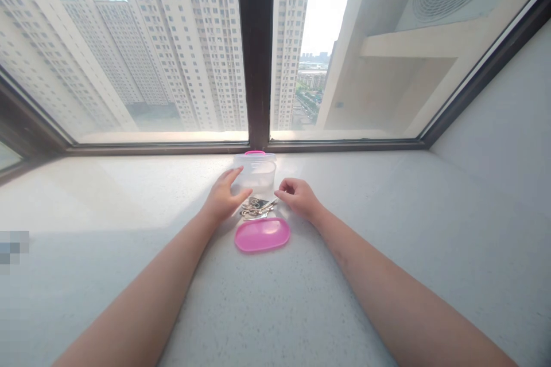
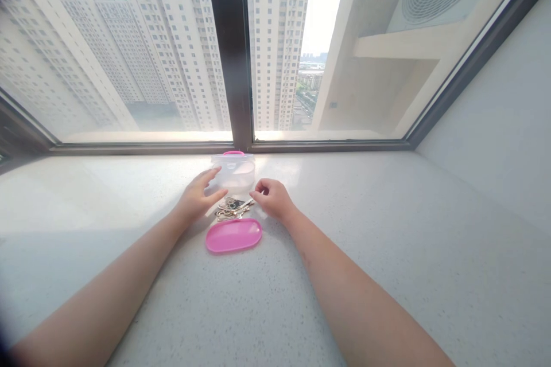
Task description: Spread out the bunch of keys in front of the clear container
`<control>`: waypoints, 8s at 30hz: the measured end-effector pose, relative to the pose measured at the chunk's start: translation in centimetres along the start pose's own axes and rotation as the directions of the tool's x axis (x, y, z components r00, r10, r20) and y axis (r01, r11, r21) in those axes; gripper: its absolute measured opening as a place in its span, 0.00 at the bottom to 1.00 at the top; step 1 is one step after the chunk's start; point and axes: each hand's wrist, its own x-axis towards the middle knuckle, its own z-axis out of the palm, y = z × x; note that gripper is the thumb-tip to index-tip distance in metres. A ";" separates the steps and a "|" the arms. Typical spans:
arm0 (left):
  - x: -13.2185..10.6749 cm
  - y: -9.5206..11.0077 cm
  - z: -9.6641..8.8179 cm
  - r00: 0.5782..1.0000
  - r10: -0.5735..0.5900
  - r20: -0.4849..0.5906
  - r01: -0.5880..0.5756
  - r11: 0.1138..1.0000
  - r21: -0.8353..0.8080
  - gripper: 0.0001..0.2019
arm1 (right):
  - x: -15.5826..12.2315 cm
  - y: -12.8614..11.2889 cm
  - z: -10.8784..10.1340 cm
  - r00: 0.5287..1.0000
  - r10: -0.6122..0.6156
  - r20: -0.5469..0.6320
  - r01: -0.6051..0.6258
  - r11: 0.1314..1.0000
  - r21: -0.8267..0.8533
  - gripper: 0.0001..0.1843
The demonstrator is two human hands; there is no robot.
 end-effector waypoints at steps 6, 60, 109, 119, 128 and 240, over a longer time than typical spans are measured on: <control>-0.5 1.0 0.2 0.996 0.055 0.073 -0.058 0.997 0.043 0.37 | 0.1 -0.1 -0.1 1.000 -0.011 -0.026 0.011 1.000 0.028 0.10; -0.9 1.4 -0.9 0.913 0.118 0.391 -0.110 0.993 -0.044 0.09 | -0.9 -0.9 0.1 0.944 -0.238 0.230 0.282 0.942 -0.184 0.07; -0.3 1.1 -3.0 0.847 -0.031 0.530 0.089 0.992 -0.085 0.07 | -0.7 -1.0 -0.3 0.977 -0.103 0.188 0.105 0.994 -0.002 0.02; 0.0 0.4 -2.7 0.870 -0.013 0.492 0.142 0.964 -0.226 0.08 | -0.6 -0.7 -0.2 0.981 -0.131 0.143 0.128 0.991 0.030 0.02; 0.1 0.0 -2.6 0.882 -0.038 0.470 0.253 0.879 -0.404 0.10 | -0.6 -0.5 -0.2 0.975 -0.187 0.117 0.181 0.982 0.056 0.01; 0.0 0.5 -2.7 0.859 0.071 0.507 0.400 0.525 -0.751 0.16 | 0.0 -0.2 0.0 0.990 -0.108 0.091 0.092 0.982 0.162 0.08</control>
